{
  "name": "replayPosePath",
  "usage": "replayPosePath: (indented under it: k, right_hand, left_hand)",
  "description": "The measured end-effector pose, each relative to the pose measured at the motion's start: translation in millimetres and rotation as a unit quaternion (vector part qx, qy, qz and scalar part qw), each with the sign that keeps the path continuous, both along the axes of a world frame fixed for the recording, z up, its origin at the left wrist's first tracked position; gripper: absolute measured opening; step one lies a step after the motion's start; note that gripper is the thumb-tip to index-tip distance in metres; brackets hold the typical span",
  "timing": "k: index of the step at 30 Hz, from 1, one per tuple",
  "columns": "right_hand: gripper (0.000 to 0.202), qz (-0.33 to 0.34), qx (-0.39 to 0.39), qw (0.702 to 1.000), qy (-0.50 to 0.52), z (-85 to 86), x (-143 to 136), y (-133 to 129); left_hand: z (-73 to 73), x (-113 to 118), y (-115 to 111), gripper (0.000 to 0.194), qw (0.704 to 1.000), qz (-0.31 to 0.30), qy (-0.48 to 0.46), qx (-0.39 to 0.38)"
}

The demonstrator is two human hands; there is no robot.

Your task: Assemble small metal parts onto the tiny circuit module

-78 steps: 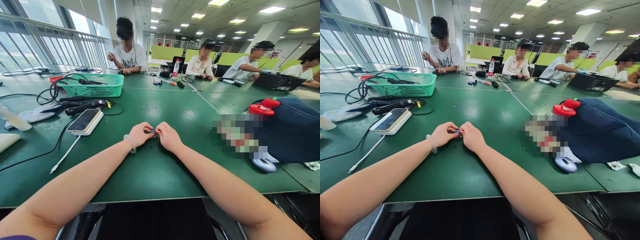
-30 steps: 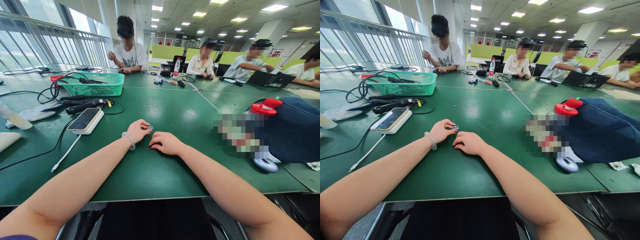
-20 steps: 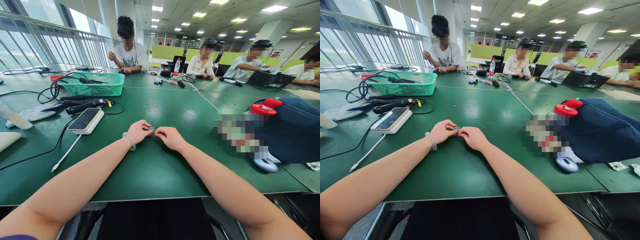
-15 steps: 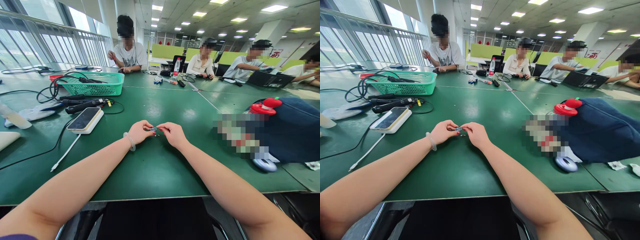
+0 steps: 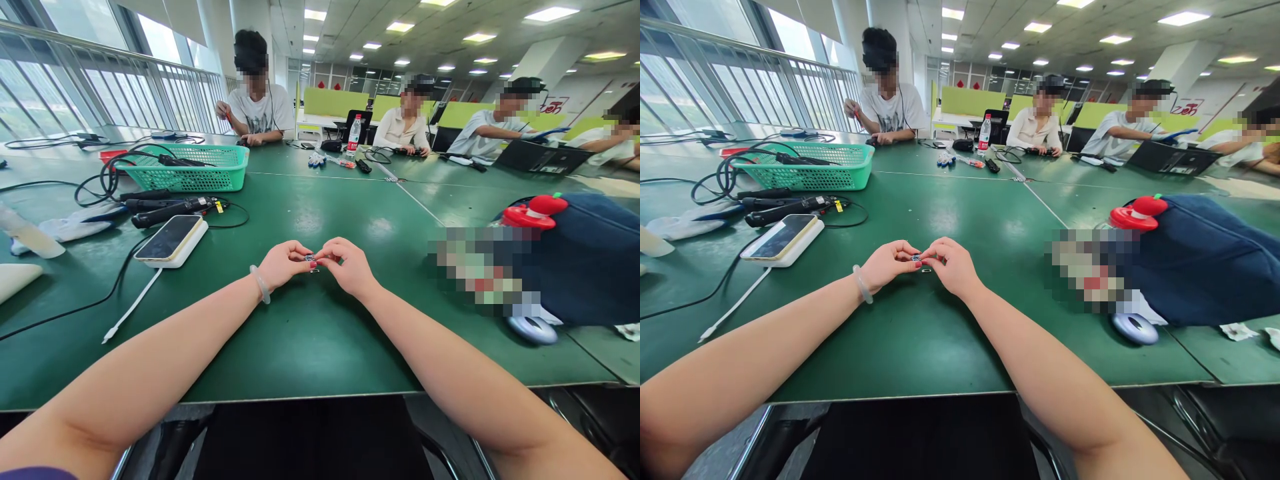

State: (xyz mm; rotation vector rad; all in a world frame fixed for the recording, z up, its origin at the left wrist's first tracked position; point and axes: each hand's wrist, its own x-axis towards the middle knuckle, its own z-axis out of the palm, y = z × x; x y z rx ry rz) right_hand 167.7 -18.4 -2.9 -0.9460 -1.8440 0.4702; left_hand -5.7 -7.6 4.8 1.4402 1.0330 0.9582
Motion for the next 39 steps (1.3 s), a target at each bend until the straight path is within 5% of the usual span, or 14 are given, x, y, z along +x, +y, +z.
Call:
replayPosePath:
  k: [12, 19, 24, 28, 32, 35, 39]
  right_hand:
    - [0.007, 0.001, -0.025, 0.999, 0.043, 2.8, 0, -1]
    - [0.021, 0.077, -0.214, 0.960, 0.164, -3.6, 2, 9]
    - [0.029, 0.088, -0.244, 0.949, 0.181, -3.6, 3, 10]
    - [0.024, 0.091, -0.210, 0.961, 0.158, -4.1, 3, 9]
    - [0.010, 0.026, -0.065, 0.996, 0.059, -1.2, 3, 2]
    - [0.007, -0.005, 0.023, 1.000, -0.003, 2.5, 1, -3]
    - [0.008, -0.010, 0.049, 0.999, -0.003, 4.6, -1, -6]
  left_hand:
    - [2.7, 1, -2, 0.028, 0.998, -0.014, -0.053, -0.028]
    - [3.5, 2, -2, 0.030, 0.998, -0.016, -0.047, -0.035]
    - [3.2, 2, -2, 0.031, 0.998, -0.012, -0.047, -0.031]
    - [3.4, 2, -2, 0.031, 0.998, -0.013, -0.049, -0.032]
    - [1.6, 1, -1, 0.030, 0.997, -0.014, -0.073, -0.031]
    - [-0.1, 1, 1, 0.030, 0.995, -0.012, -0.092, -0.030]
    - [-0.4, 2, 1, 0.030, 0.995, -0.013, -0.100, -0.027]
